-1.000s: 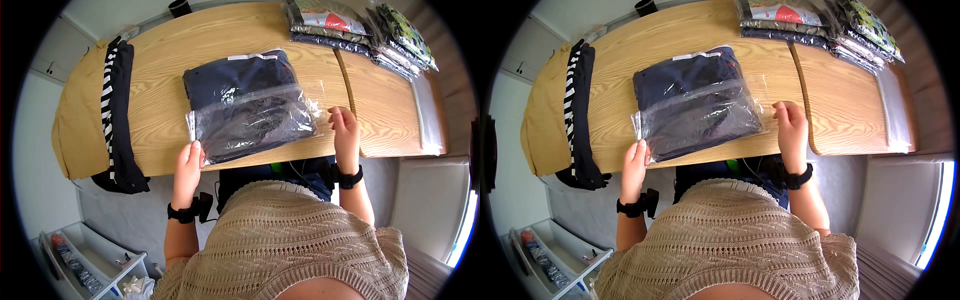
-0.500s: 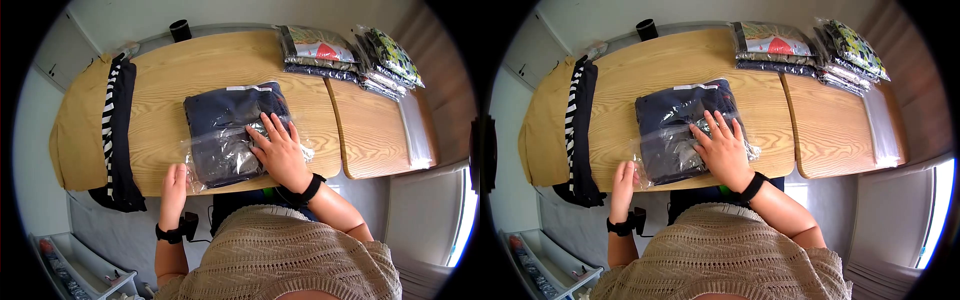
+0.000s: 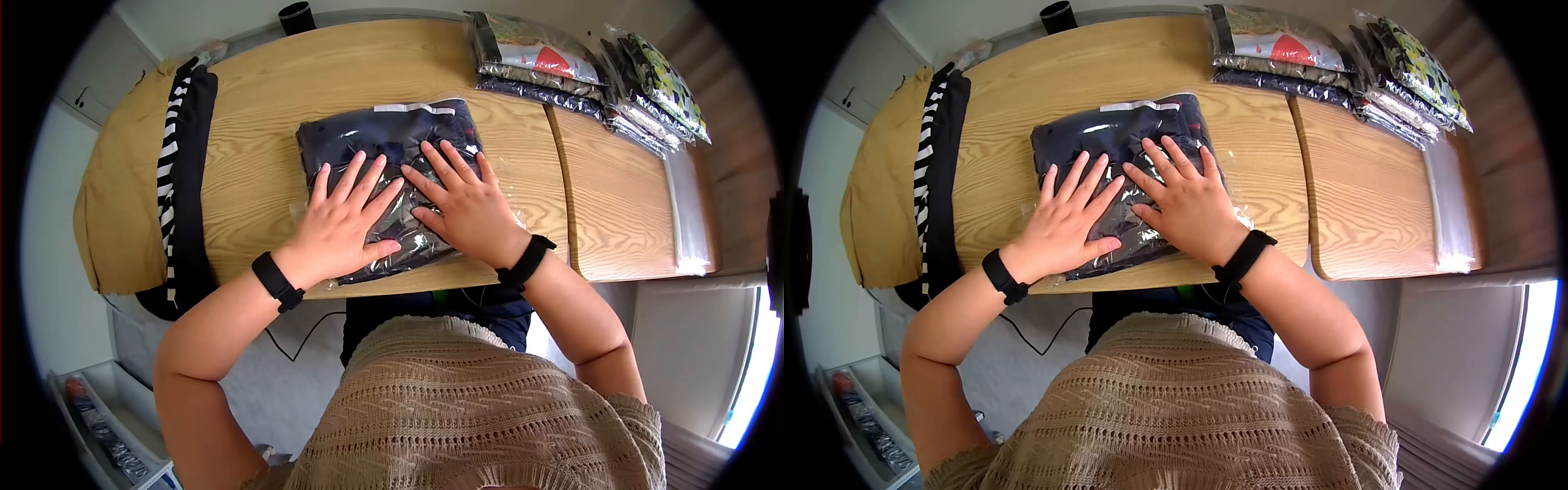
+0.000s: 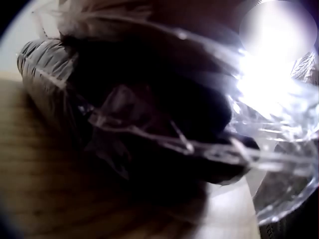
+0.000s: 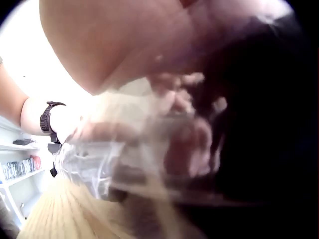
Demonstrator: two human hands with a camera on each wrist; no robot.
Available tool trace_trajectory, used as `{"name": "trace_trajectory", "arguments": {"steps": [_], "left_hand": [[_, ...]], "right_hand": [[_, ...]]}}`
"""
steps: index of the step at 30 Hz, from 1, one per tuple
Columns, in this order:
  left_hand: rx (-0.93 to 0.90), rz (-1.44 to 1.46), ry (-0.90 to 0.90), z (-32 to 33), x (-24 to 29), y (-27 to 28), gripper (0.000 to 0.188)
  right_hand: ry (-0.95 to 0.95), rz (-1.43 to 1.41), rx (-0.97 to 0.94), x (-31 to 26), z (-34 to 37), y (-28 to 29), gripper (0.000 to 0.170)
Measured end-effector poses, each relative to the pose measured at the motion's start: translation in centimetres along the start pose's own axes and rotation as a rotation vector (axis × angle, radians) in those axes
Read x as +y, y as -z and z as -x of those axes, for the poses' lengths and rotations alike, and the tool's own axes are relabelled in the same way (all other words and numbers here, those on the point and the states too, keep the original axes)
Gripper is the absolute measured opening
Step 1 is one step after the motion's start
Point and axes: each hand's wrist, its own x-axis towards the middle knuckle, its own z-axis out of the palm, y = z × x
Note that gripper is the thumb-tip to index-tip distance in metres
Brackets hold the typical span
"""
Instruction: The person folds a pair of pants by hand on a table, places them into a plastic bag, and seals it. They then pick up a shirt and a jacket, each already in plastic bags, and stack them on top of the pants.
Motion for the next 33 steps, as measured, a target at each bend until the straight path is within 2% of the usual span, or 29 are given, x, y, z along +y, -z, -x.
{"name": "trace_trajectory", "arguments": {"steps": [9,18,22,27,29,33], "left_hand": [[-0.114,0.102,-0.023,-0.6,-0.8,-0.9,0.078],[-0.166,0.15,-0.038,-0.9,-1.1,-1.3,0.076],[-0.189,0.144,-0.039,-0.9,-1.1,-1.2,0.076],[-0.103,0.184,0.002,-0.9,-1.4,-1.3,0.067],[0.01,0.006,-0.045,-1.1,-1.4,-0.6,0.071],[-0.028,-0.01,-0.071,-2.0,-2.3,-0.2,0.076]], "right_hand": [[-0.028,-0.132,-0.09,0.7,-0.4,-0.5,0.05],[-0.044,-0.102,-0.174,0.6,-0.5,-0.5,0.051],[-0.032,-0.097,-0.154,0.7,-0.3,-0.6,0.052],[-0.02,-0.102,-0.111,1.0,-0.6,-0.1,0.053],[-0.018,-0.012,-0.083,1.5,-1.2,0.2,0.056],[-0.074,-0.106,-0.158,2.6,-1.9,-0.2,0.061]]}}
